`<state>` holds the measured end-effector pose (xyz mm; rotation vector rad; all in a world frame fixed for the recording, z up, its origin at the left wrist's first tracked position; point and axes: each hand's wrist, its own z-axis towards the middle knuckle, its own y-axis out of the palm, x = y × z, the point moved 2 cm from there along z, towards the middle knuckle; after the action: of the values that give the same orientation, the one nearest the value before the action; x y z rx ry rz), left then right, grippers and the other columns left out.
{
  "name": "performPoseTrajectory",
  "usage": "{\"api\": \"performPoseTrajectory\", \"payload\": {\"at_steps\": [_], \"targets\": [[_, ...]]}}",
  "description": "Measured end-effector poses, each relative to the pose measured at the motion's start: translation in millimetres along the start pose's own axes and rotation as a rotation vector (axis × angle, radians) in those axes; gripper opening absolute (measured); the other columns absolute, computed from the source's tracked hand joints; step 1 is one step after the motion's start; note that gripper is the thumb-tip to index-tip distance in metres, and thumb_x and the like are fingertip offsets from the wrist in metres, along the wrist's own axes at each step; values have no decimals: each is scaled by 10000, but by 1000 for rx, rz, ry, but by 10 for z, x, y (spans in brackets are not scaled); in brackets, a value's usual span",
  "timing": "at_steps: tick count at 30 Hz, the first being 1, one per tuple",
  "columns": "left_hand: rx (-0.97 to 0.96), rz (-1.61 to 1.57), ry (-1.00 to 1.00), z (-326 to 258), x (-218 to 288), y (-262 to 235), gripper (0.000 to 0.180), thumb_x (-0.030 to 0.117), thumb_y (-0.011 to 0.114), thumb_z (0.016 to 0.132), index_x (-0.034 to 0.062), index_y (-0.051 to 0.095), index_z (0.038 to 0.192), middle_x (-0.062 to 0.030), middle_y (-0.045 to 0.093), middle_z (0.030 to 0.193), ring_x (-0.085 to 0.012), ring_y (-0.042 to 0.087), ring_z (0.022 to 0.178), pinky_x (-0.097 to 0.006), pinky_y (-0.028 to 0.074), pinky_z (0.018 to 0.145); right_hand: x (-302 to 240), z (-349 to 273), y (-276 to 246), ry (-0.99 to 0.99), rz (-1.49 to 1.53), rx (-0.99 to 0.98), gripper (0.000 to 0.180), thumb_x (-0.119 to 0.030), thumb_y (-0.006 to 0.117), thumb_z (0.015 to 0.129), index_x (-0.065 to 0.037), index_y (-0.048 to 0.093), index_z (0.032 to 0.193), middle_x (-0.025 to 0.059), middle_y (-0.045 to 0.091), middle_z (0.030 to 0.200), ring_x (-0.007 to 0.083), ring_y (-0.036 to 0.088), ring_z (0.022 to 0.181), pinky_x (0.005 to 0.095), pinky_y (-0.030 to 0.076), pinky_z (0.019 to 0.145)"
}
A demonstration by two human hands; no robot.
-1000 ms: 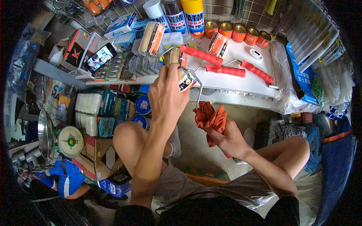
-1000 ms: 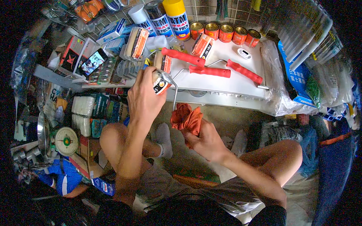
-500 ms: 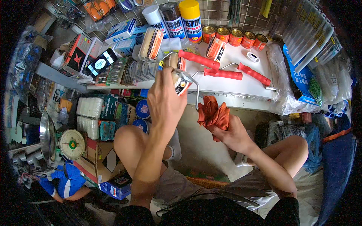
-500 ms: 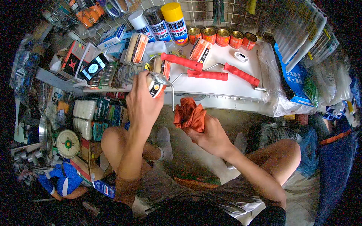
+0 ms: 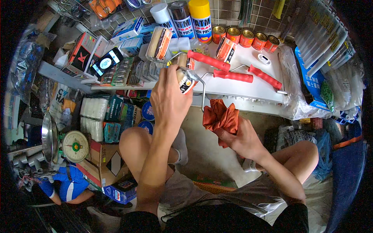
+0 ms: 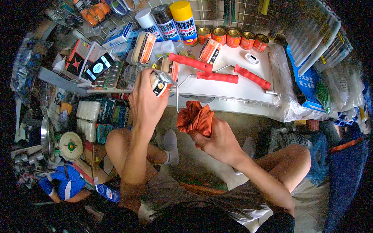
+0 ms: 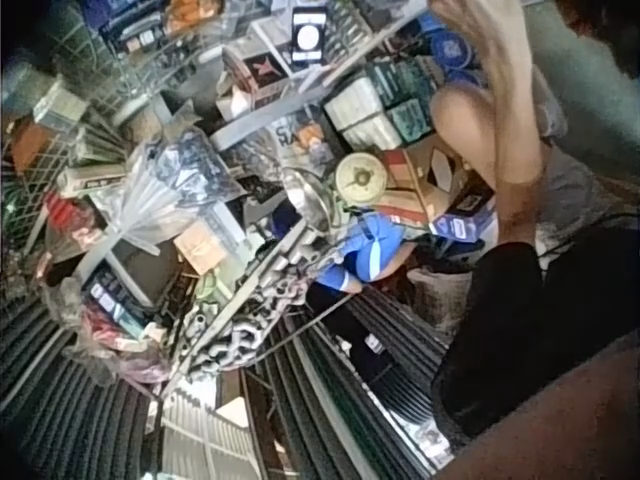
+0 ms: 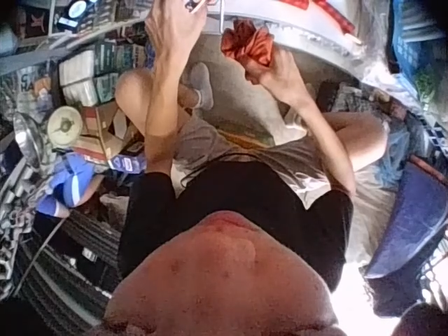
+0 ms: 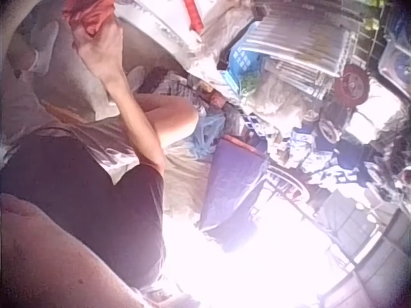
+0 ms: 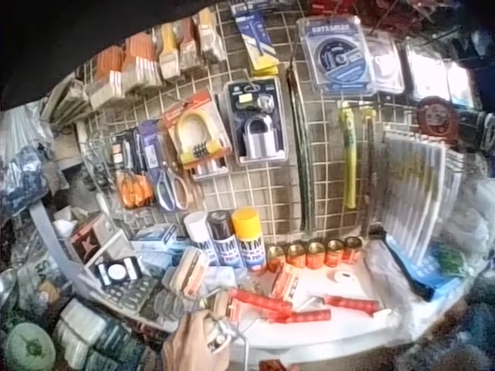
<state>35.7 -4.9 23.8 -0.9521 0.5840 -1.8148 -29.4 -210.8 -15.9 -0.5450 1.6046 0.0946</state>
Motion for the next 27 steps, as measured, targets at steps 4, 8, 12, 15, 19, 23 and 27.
{"api": "performPoseTrajectory", "payload": {"at_steps": [4, 8, 12, 15, 19, 23, 27], "targets": [[33, 40, -80, 56, -157, -65, 505, 131, 795, 766, 54, 545, 1198, -188, 624, 1097, -443, 653, 944, -515, 536, 770, -152, -74, -51, 52, 48, -83, 208, -133, 686, 928, 6, 601, 1057, 108, 651, 697, 180, 660, 593, 360, 536, 598], [80, 20, -17, -8, -88, -103, 517, 112, 802, 756, 47, 549, 1202, -190, 624, 1082, -438, 646, 954, -508, 527, 780, -138, -86, -30, -8, 10, -209, 230, -174, 639, 984, -13, 596, 1143, 56, 601, 653, 134, 587, 557, 333, 515, 565], [109, -47, 16, -31, 128, -38, 568, 84, 829, 729, 48, 544, 1219, -184, 615, 1061, -425, 642, 942, -499, 516, 778, 130, -71, -6, 84, 258, -317, 276, -249, 586, 1035, -55, 579, 1232, 34, 637, 762, 118, 591, 571, 298, 526, 574], [124, -100, 53, -73, 180, -10, 591, 79, 839, 717, 46, 541, 1225, -181, 613, 1063, -417, 640, 951, -496, 515, 784, 31, -105, 32, 245, 671, -296, 319, -329, 570, 1048, -94, 566, 1263, 31, 661, 923, 105, 621, 649, 278, 544, 581], [174, -213, 65, -51, 184, -11, 639, 50, 864, 679, 39, 539, 1229, -182, 610, 1059, -414, 637, 983, -464, 520, 822, 92, -165, 90, 591, 973, -277, 432, -446, 591, 1016, -111, 550, 1286, 59, 665, 996, 98, 638, 774, 288, 543, 557], [238, -329, 21, -5, 91, -56, 640, 31, 860, 669, 31, 539, 1223, -178, 613, 1080, -386, 647, 994, -432, 520, 867, 161, -233, 99, 594, 1227, -514, 480, -531, 573, 995, -127, 558, 1254, 62, 639, 902, 89, 565, 664, 218, 423, 442], [397, -421, 56, -9, 12, -44, 616, 13, 835, 670, 18, 542, 1211, -172, 622, 1100, -336, 651, 999, -402, 510, 907, 166, -347, 142, 650, 1649, -827, 477, -527, 614, 969, -137, 560, 1237, -3, 529, 760, 68, 480, 583, 201, 354, 388]]}}
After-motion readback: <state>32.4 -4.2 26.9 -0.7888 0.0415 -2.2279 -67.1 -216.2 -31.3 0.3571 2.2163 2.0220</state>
